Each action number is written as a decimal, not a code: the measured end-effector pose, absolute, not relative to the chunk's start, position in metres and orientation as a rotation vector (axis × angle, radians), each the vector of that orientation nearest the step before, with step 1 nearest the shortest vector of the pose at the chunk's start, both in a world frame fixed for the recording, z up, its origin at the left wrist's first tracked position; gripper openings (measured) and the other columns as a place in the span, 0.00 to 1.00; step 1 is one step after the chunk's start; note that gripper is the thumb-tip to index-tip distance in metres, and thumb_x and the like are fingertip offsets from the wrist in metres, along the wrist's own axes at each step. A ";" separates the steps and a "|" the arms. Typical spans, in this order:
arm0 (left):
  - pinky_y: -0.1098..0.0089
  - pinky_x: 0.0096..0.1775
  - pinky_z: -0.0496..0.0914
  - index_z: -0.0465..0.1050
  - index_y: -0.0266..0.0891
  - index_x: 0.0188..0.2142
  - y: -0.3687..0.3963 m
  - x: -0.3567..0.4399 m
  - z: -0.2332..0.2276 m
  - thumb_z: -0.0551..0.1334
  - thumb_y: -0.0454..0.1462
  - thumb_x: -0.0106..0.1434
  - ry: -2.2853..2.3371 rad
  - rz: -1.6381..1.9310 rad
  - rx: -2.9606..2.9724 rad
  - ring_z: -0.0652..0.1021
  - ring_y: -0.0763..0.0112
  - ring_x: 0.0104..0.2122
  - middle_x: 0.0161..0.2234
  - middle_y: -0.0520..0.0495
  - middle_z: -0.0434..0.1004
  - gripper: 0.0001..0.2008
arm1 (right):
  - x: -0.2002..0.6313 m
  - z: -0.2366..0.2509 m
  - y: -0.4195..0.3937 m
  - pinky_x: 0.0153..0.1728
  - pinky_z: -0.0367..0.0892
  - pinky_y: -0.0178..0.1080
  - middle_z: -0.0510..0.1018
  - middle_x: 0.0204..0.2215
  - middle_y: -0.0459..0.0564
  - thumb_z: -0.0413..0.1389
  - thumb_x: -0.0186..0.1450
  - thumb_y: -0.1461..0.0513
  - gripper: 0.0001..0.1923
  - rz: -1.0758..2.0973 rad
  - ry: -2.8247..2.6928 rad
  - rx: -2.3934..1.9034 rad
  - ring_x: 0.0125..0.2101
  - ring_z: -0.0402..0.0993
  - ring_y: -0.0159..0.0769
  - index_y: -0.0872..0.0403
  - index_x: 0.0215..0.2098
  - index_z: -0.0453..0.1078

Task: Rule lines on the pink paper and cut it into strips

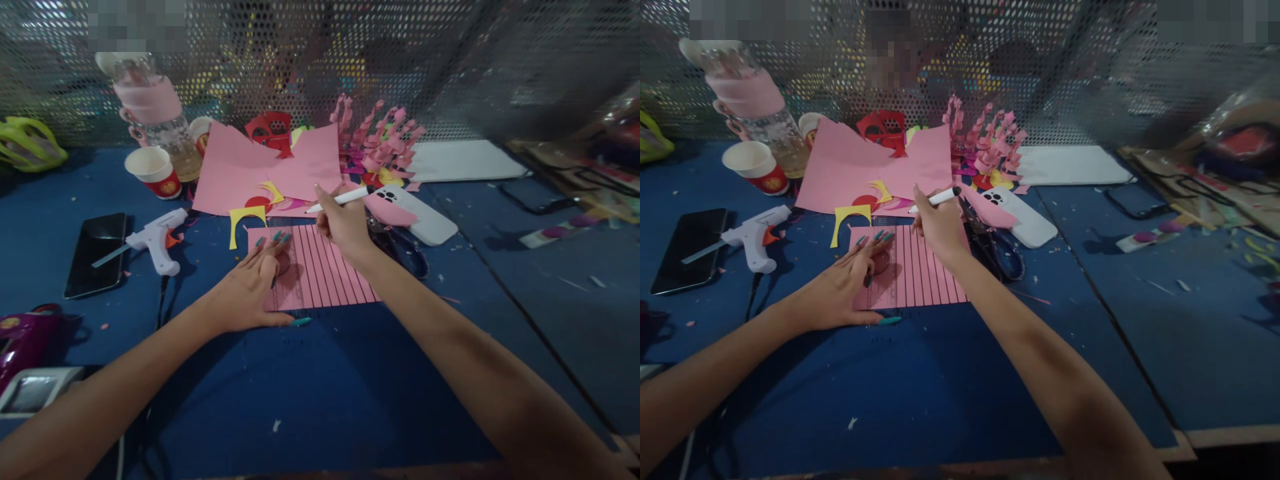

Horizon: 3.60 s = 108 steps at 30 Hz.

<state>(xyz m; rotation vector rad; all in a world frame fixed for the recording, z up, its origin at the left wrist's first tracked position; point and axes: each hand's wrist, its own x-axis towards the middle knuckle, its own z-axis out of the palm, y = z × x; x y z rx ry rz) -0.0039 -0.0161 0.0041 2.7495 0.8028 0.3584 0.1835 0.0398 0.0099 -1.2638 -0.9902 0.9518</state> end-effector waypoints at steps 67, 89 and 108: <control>0.52 0.61 0.49 0.58 0.34 0.44 -0.015 -0.005 -0.003 0.50 0.65 0.53 0.882 0.320 2.736 0.49 0.52 0.63 0.59 0.22 0.57 0.38 | 0.170 -0.001 0.022 0.09 0.53 0.27 0.64 0.10 0.36 0.54 0.62 0.53 0.16 1.026 -1.319 -1.328 0.09 0.60 0.24 0.51 0.22 0.57; 0.50 0.60 0.49 0.51 0.30 0.54 -0.012 -0.009 -0.010 0.53 0.64 0.53 0.848 0.360 2.745 0.52 0.49 0.63 0.61 0.21 0.50 0.44 | 0.174 0.008 -0.054 0.09 0.54 0.27 0.66 0.10 0.38 0.58 0.54 0.47 0.21 1.136 -1.302 -1.376 0.09 0.60 0.23 0.52 0.19 0.57; 0.50 0.60 0.48 0.60 0.28 0.50 -0.014 -0.006 -0.003 0.58 0.64 0.48 0.917 0.274 2.706 0.52 0.46 0.62 0.61 0.20 0.51 0.45 | 0.177 0.021 -0.096 0.08 0.52 0.29 0.61 0.07 0.37 0.52 0.60 0.52 0.18 1.160 -1.508 -1.415 0.07 0.57 0.26 0.50 0.18 0.54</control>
